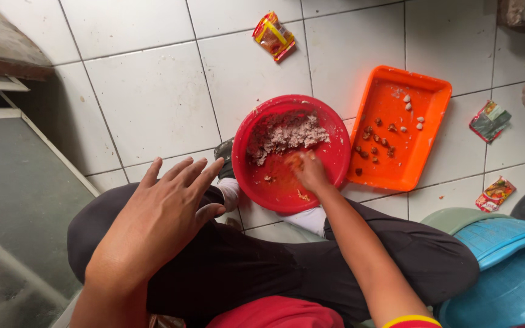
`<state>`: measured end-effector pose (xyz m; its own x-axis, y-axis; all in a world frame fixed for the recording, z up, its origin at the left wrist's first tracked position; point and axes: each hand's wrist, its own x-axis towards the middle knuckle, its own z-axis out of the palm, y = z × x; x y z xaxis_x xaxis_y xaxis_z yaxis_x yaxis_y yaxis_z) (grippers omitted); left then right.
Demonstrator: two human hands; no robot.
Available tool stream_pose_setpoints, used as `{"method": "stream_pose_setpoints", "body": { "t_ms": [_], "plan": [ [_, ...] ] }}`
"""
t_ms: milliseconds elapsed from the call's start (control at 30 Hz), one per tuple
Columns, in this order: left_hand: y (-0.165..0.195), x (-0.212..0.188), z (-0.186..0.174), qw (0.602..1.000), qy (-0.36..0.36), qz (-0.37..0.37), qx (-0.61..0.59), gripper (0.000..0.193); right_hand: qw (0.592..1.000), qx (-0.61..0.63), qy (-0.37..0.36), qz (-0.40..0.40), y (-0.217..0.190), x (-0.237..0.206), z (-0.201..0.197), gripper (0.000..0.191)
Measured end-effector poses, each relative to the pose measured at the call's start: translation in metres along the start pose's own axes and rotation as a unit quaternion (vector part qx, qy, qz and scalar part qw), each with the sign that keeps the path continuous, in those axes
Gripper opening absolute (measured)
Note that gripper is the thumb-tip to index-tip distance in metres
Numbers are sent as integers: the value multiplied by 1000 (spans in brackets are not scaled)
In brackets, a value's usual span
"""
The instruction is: The person sits on the floor and portions a minced meat mixture from a red bowl by hand, rolling small pieces into balls and placing them onto an orange tray. They repeatedly take mixture, shape it, and set the formed balls on the tray as the tray fills.
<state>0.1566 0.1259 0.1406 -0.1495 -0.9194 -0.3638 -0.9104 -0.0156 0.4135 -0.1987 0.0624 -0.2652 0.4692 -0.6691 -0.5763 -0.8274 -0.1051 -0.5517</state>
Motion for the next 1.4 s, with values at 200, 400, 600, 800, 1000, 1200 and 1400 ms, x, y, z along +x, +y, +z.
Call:
{"method": "stream_pose_setpoints", "body": {
  "t_ms": [200,400,600,800,1000,1200,1400],
  "plan": [
    [0,-1,0,1000,13,11,3,67,956,-291,40,17,-7,-32,41,56],
    [-2,-2,-7,1000,12,9,-3,68,961,-187,-205,-19,-23,-38,11,53],
    [-2,-5,-4,1000,14,22,2,67,969,-239,-53,17,-22,-53,45,55],
    [-1,-5,-16,1000,8,23,-3,67,962,260,-85,-23,-57,-16,79,48],
    [-4,-14,-18,1000,8,17,-5,66,954,292,11,-61,-61,0,56,35],
    [-6,-13,-14,1000,11,23,7,66,984,91,-111,-105,-43,-6,42,35],
    [-5,-10,-14,1000,3,15,5,68,997,67,-33,4,-50,-3,64,62]
  ]
}}
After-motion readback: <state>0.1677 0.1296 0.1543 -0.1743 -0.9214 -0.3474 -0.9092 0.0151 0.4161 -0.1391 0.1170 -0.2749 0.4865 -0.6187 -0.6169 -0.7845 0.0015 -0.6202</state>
